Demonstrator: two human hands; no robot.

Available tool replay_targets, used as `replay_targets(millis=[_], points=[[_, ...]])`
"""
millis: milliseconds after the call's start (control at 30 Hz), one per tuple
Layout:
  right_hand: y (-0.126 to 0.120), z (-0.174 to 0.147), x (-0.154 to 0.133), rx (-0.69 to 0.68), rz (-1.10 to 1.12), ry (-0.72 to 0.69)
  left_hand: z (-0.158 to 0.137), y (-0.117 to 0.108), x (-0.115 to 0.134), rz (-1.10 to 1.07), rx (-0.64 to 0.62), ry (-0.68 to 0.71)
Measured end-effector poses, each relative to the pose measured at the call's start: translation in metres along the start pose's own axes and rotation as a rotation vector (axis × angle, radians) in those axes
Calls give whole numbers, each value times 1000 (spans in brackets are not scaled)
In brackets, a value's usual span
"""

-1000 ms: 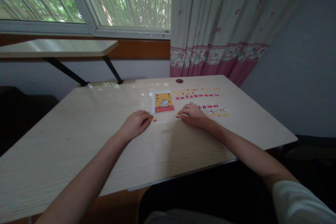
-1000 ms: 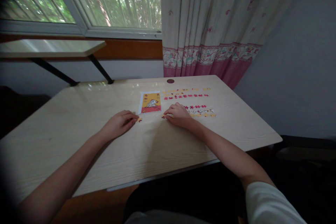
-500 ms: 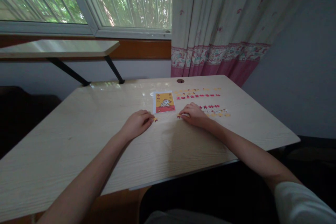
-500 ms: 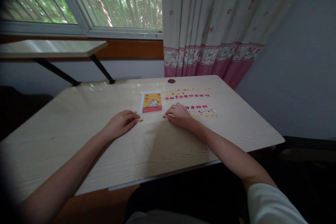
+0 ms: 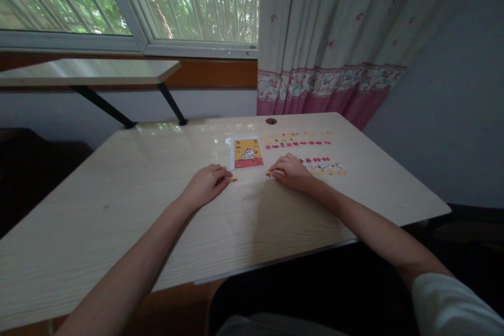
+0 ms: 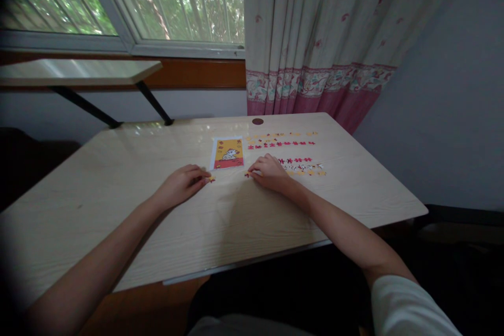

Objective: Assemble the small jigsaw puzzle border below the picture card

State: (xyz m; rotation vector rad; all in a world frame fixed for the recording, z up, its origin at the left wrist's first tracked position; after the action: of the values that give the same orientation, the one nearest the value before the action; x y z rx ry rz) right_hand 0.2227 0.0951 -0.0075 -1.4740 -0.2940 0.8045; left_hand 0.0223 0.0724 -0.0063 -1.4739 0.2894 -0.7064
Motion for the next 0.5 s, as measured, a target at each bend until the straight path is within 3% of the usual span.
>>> replay_targets(millis=[500], points=[[1,0,0,-5,-8,-3,1,2,-2,4,-6,-24]])
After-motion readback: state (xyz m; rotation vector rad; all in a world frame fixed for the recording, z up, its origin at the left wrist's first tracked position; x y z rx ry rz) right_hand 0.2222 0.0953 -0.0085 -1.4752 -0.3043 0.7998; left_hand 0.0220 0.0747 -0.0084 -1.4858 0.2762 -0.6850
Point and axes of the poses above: each hand's wrist, its own z-axis towards the middle knuckle, its own y-axis out of the palm, x = y × z, the point moved 9 cm from there along z, towards the middle knuckle, and after that the axes turned 8 degrees about -x, right-handed, at the moved point
